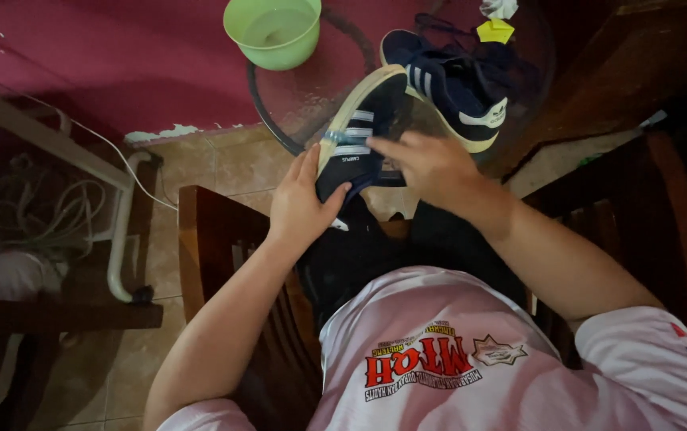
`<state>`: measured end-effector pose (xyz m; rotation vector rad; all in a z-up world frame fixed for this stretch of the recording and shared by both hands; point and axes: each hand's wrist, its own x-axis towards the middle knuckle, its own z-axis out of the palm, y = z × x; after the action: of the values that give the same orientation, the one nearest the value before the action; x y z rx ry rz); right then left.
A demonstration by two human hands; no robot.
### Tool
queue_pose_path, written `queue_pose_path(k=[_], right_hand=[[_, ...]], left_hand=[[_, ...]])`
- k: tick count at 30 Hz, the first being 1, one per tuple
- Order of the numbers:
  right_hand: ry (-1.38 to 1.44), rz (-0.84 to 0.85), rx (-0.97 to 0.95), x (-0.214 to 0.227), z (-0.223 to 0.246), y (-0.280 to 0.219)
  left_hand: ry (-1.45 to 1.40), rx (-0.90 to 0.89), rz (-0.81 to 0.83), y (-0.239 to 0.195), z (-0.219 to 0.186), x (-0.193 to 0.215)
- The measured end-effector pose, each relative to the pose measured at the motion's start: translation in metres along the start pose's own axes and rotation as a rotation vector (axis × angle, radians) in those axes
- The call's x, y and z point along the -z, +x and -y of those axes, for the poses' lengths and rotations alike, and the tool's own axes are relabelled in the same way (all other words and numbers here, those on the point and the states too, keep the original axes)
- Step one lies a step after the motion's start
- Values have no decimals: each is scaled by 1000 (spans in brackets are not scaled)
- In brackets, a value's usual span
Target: The person scrubs a navy blue sneaker with a toothbrush, focusing on the sole, sides, and upper fabric. They rotate the shoe to reach different areas and continue brushing throughout the clip.
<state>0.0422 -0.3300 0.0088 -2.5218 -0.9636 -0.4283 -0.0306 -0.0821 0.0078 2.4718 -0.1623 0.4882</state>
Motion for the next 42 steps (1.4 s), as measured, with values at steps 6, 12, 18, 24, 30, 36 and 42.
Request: queue_pose_path(k=[6, 12, 18, 24, 30, 36, 42], right_hand=[[-185, 19, -187, 23, -36, 15], [-69, 6, -131, 27, -5, 15], [-254, 33, -281, 13, -56, 21], [-103, 50, -235, 12, -16, 20], [-44, 86, -299, 32, -36, 23], [56, 53, -183, 35, -10, 24], [117, 27, -152, 13, -36, 29]], left_hand=[[21, -6, -3, 1, 0, 0], [47, 40, 42, 5, 7, 1], [58, 56, 64, 6, 7, 4], [43, 76, 111, 9, 0, 13], [35, 87, 138, 7, -9, 22], [-47, -88, 175, -6, -12, 44], [179, -169, 414, -19, -16, 48]])
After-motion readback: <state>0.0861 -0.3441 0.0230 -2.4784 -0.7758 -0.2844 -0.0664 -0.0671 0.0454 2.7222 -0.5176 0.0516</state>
